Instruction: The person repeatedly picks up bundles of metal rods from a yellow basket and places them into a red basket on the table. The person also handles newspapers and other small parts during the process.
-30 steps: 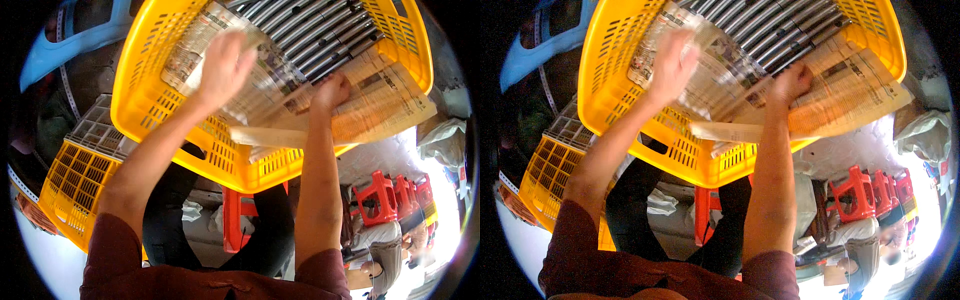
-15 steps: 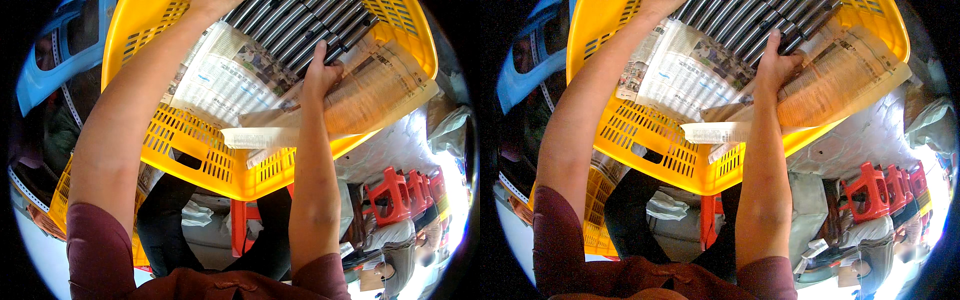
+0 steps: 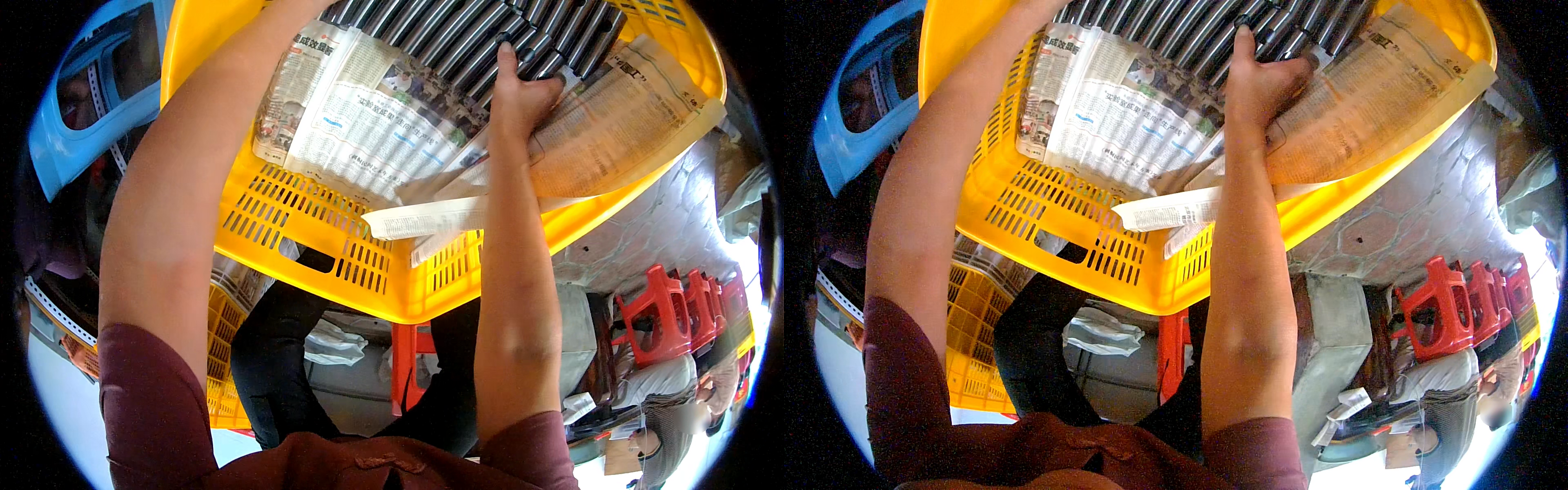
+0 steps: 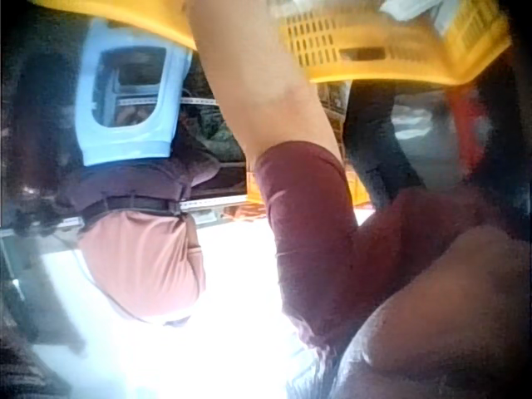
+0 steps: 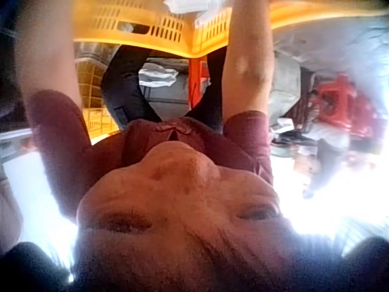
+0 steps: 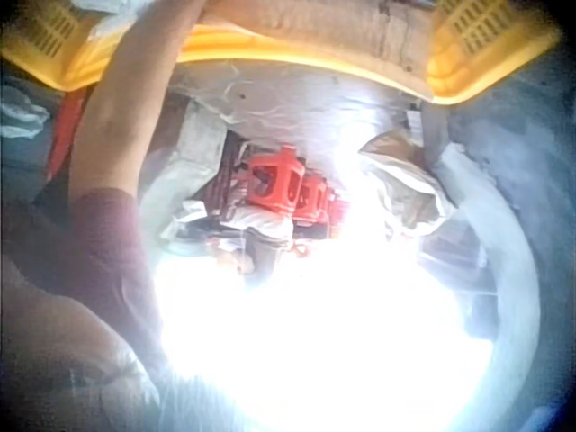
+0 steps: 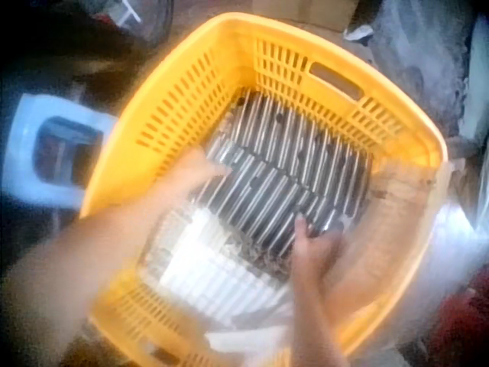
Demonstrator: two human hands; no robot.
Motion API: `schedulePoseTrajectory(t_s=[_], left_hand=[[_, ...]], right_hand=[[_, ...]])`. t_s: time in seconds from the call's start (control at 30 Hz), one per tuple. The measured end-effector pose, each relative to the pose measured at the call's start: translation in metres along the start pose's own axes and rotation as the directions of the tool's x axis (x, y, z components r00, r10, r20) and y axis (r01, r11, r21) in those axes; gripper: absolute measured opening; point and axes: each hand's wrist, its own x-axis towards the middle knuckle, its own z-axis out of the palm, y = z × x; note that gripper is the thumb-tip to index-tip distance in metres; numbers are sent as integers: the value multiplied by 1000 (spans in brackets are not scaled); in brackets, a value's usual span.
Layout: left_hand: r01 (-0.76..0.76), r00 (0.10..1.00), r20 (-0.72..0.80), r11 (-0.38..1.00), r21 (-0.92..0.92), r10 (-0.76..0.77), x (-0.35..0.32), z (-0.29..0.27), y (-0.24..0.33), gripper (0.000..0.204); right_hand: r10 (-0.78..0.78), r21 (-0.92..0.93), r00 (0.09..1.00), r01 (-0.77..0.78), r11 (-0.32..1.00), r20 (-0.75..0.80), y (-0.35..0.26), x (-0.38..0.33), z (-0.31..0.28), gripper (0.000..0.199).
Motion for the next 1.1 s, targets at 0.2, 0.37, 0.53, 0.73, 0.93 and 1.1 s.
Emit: schedulePoseTrajectory(t_s=[0.2,0.37,0.53,0.73,0.93,1.1], left_hand=[[280,952,144,959,-49,-270,3,-1,9,63],[59,988,152,986,-158,-35,-3,2,-1,72],[271,913,396,874,-403,-101,-25,19,38,59],[138,875,479,913,-383,68,-28,23,25,49],[334,800,595,774,-538,69,-13,37,17,45],[376,770,622,684,-626,146,-22,32,25,43]], right_hand=[[10,108,1000,-9,994,-12,2,2,3,61],[61,312,994,-88,946,94,-13,2,-1,49],[71,424,969,-169,890,237,-4,6,13,35],[24,460,939,-190,868,344,-70,-16,12,44],[51,455,912,-252,854,408,-58,-8,5,49],[-10,559,900,-261,787,435,-53,-9,2,50]])
